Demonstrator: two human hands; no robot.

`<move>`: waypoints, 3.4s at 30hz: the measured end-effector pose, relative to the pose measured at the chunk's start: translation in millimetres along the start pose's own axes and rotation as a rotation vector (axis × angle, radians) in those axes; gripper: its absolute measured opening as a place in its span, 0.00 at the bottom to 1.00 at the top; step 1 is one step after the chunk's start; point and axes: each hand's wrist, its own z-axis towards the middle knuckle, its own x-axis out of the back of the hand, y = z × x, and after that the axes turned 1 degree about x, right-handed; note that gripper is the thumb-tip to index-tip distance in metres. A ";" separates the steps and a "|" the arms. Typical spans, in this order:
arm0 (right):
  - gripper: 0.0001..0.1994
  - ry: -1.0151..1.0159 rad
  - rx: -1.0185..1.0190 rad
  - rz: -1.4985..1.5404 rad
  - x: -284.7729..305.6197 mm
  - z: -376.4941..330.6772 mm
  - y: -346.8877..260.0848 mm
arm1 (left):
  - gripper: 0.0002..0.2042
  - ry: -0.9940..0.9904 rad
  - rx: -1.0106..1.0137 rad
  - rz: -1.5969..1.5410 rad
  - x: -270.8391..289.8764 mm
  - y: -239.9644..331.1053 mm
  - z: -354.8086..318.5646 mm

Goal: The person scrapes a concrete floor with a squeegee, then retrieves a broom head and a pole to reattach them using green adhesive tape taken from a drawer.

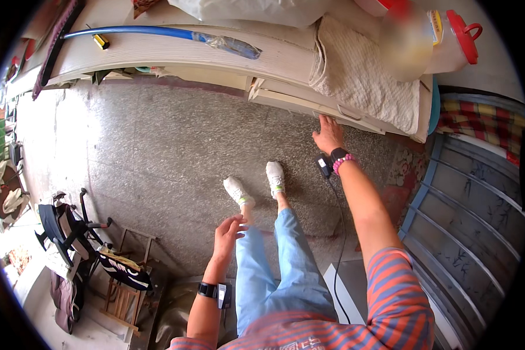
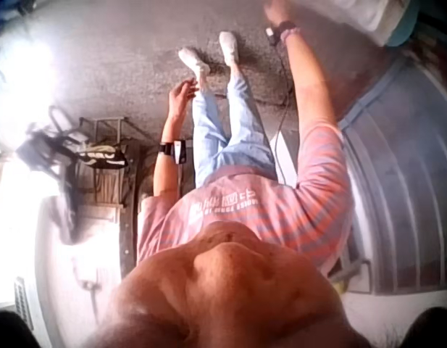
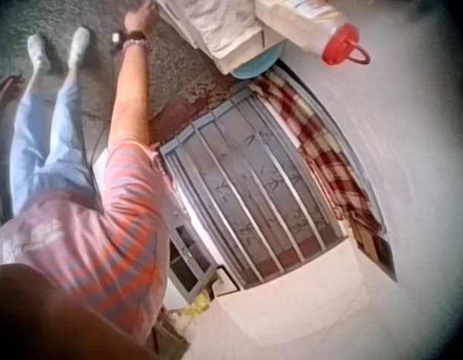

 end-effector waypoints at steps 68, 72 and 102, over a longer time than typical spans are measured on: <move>0.08 -0.083 -0.169 0.780 25.2 -48.1 72.3 | 0.26 0.109 -0.879 1.169 -180.2 62.2 153.2; 0.09 0.068 0.246 0.293 37.4 -64.1 38.1 | 0.26 0.131 -0.900 1.187 -177.4 57.5 156.8; 0.10 0.112 -0.347 0.888 12.5 -40.2 155.0 | 0.22 0.147 -0.971 1.108 -174.6 57.9 161.8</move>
